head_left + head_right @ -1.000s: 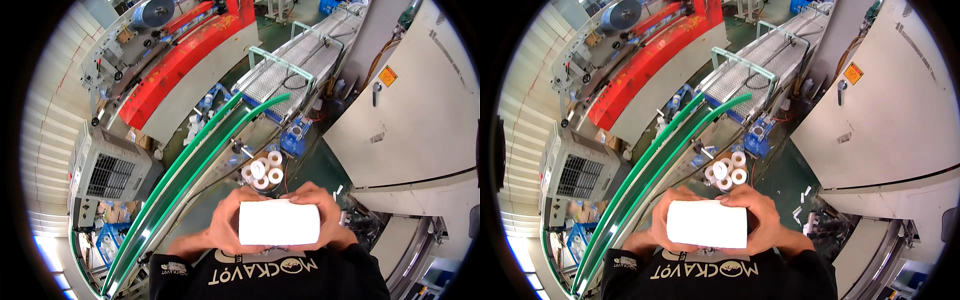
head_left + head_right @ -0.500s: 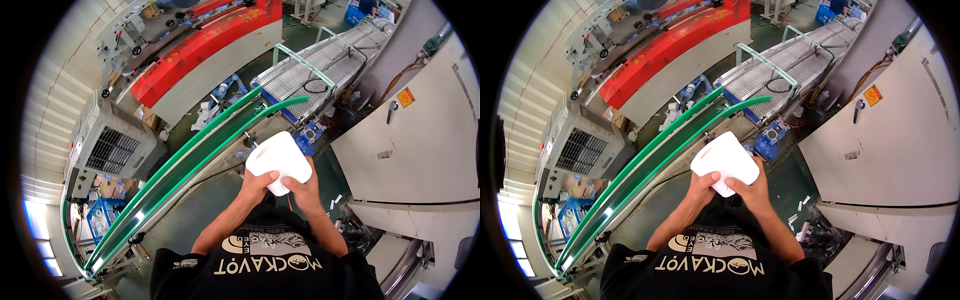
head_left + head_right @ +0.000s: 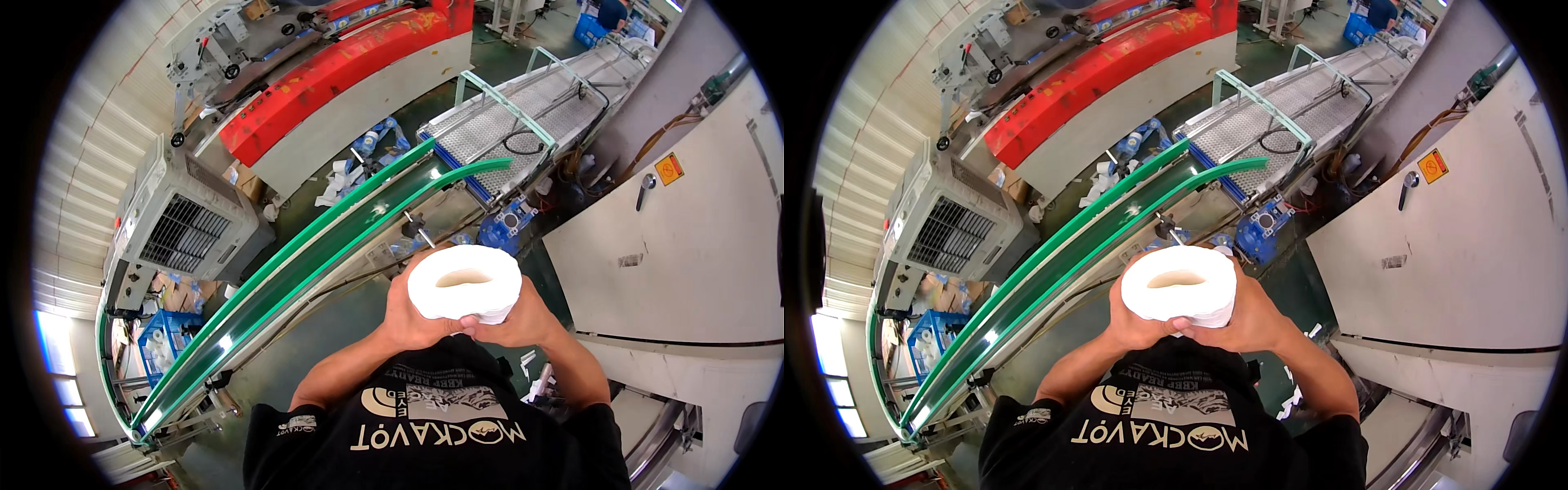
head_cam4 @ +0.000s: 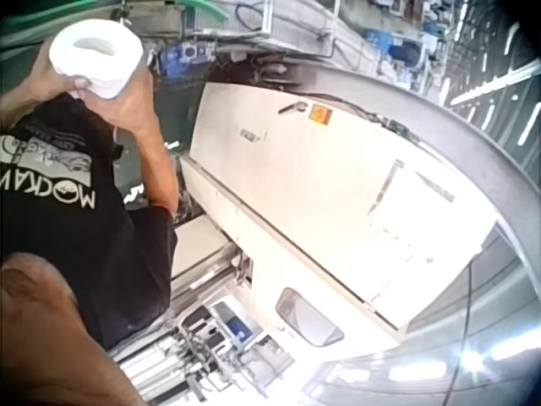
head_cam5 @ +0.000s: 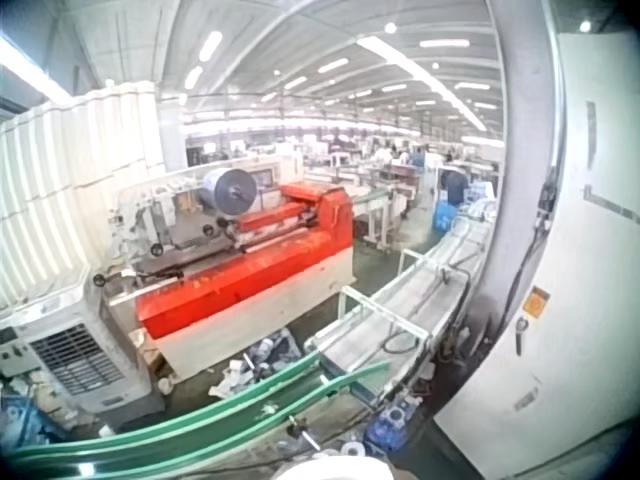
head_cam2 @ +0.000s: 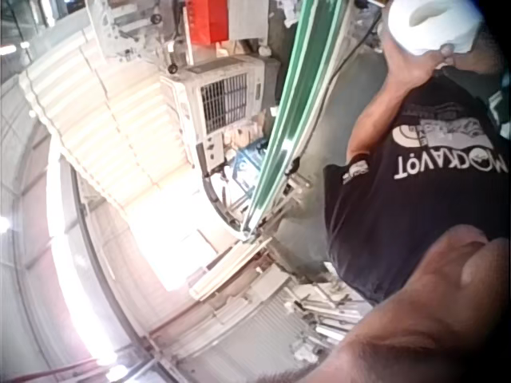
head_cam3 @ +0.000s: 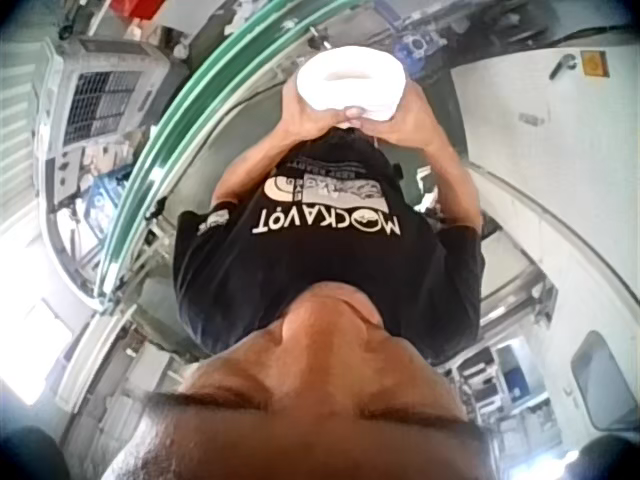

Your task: The person picks up white tissue rolls from a conveyor belt, inspects them by hand, stacks them, and places them into a machine. The person also opens a machine door and adjusts internal components while holding tissue rolls.

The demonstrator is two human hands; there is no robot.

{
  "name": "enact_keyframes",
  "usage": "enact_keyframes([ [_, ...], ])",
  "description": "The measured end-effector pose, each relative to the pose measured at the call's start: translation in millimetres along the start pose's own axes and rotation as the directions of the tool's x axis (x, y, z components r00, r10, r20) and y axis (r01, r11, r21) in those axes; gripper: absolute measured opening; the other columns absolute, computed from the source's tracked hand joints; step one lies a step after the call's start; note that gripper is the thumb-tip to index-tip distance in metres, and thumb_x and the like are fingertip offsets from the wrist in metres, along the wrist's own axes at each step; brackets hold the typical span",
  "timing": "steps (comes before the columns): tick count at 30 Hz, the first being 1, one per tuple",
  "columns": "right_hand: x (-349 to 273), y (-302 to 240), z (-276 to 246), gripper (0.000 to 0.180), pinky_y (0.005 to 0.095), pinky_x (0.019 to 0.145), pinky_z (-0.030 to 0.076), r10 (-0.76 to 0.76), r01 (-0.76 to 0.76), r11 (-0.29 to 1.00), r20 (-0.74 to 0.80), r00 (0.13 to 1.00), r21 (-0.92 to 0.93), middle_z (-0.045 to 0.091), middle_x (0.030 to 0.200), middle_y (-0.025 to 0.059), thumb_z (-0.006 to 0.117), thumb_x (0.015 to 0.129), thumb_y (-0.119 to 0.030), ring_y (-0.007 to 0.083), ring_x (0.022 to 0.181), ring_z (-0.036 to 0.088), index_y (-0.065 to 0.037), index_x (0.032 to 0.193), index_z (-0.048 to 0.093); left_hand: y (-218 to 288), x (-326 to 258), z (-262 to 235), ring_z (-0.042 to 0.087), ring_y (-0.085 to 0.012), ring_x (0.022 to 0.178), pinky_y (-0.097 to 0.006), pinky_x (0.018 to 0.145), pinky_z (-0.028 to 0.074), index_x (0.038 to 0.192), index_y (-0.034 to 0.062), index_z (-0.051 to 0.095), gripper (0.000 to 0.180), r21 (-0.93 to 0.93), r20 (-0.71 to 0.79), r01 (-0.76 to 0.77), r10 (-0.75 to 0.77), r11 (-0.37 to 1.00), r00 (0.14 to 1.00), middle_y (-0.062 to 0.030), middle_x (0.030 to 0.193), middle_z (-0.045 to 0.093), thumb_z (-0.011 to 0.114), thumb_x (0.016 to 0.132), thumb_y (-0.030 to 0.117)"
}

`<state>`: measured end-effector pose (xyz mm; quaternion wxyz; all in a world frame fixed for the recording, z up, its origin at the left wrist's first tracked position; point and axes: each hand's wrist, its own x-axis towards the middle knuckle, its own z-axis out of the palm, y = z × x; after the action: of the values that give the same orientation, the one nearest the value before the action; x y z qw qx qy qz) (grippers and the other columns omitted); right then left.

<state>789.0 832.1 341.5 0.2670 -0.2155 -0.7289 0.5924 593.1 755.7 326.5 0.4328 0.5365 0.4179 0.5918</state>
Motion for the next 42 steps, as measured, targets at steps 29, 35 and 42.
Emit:
enact_keyframes([
  [29, 0, 2, 18, 0.088, 0.0447, 0.097, 0.051, -0.153, 0.094, 0.945, -0.17, 0.974, -0.312, 0.054, 0.13, 0.0274, 0.076, 0.079, -0.013, 0.043, 0.117, 0.061, 0.007, 0.146, 0.023, 0, 27, 8, 0.066, -0.022, 0.107, -0.033, 0.097, 0.05, 0.13, -0.0076, 0.054, 0.074, -0.349, -0.171, 0.137, -0.207, 0.927, 0.963, -0.0139, 0.115, 0.068, 0.062, 0.058, 0.011],
  [35, 16, -12, 23, 0.088, 0.0415, 0.093, 0.054, -0.168, 0.023, 0.847, -0.225, 0.96, -0.531, 0.061, 0.126, 0.0261, 0.074, 0.081, -0.012, 0.0373, 0.114, 0.067, 0.008, 0.147, 0.019, -8, 32, 8, 0.066, -0.0199, 0.104, -0.033, 0.095, 0.051, 0.126, -0.0067, 0.055, 0.062, -0.431, -0.262, 0.086, -0.215, 0.898, 0.941, -0.0127, 0.112, 0.067, 0.062, 0.067, 0.012],
  [42, 17, 13, 0, 0.09, 0.0426, 0.104, 0.047, -0.09, 0.041, 0.954, -0.152, 0.984, -0.296, 0.056, 0.132, 0.0273, 0.074, 0.081, -0.014, 0.0413, 0.123, 0.06, 0.005, 0.151, 0.02, -24, 33, -26, 0.058, -0.0215, 0.123, -0.036, 0.105, 0.046, 0.138, -0.0028, 0.05, 0.071, -0.407, 0.113, 0.416, -0.407, 0.813, 0.906, -0.0125, 0.134, 0.06, 0.073, 0.07, -0.003],
])
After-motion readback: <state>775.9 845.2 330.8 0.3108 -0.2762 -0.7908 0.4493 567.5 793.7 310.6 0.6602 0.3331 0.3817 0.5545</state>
